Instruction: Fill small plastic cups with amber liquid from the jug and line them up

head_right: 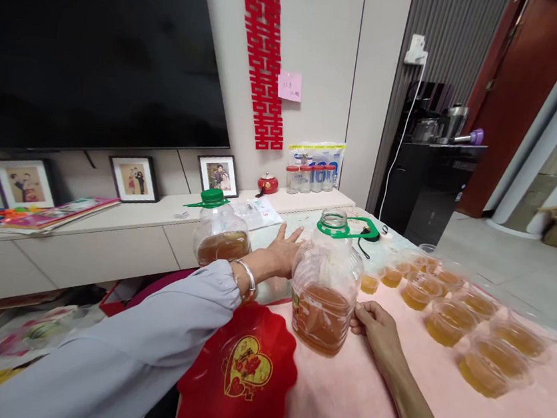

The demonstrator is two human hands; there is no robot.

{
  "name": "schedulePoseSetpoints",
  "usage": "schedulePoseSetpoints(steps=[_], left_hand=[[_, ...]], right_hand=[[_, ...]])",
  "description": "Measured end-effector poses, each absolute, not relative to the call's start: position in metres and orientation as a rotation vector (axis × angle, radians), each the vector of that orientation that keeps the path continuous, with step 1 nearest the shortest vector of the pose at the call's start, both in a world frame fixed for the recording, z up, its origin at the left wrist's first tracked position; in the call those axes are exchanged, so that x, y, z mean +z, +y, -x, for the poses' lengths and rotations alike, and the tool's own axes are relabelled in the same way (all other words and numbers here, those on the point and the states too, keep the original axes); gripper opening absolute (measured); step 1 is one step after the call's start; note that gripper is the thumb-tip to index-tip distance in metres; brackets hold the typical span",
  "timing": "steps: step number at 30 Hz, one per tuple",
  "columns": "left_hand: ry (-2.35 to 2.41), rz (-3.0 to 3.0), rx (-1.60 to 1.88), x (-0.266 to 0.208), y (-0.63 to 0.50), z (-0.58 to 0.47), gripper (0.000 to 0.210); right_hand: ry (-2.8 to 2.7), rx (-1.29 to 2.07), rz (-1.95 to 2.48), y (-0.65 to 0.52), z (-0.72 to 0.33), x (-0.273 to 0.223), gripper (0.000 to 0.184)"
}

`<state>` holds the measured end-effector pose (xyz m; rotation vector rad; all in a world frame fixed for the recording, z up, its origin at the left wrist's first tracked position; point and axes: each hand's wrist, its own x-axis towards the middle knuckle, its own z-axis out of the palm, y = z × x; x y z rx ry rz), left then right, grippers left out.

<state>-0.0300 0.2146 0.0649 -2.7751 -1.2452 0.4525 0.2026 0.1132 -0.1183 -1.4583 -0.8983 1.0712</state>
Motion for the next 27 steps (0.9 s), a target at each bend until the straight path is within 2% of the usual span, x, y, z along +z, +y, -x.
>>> schedulePoseSetpoints(steps=[4,8,12,20,27], left_hand=[[-1.258,2.779,0.385,0.066,0.213,0.030,0.053],[-1.293,2.792,0.321,0.069,0.213,0.031,0.056],[-1.339,2.812,0.249,0.075,0.214,0.033,0.039],[-1.406,2.834,0.111,0.099,0.212,0.038,0.024],[-1.436,2.846,0.106,0.104,0.208,0.041,0.022]], right_hand=[[-0.922,1.069,1.467,0.113,-0.203,-0.120,0.025],[-0.947,1.062,1.475,0.113,-0.204,-0.121,0.024],[-0.957,1.054,1.487,0.114,-0.204,-0.121,0.024],[-0.972,1.051,1.498,0.114,-0.205,-0.122,0.024],[-0.981,1.052,1.498,0.112,-0.206,-0.122,0.025]])
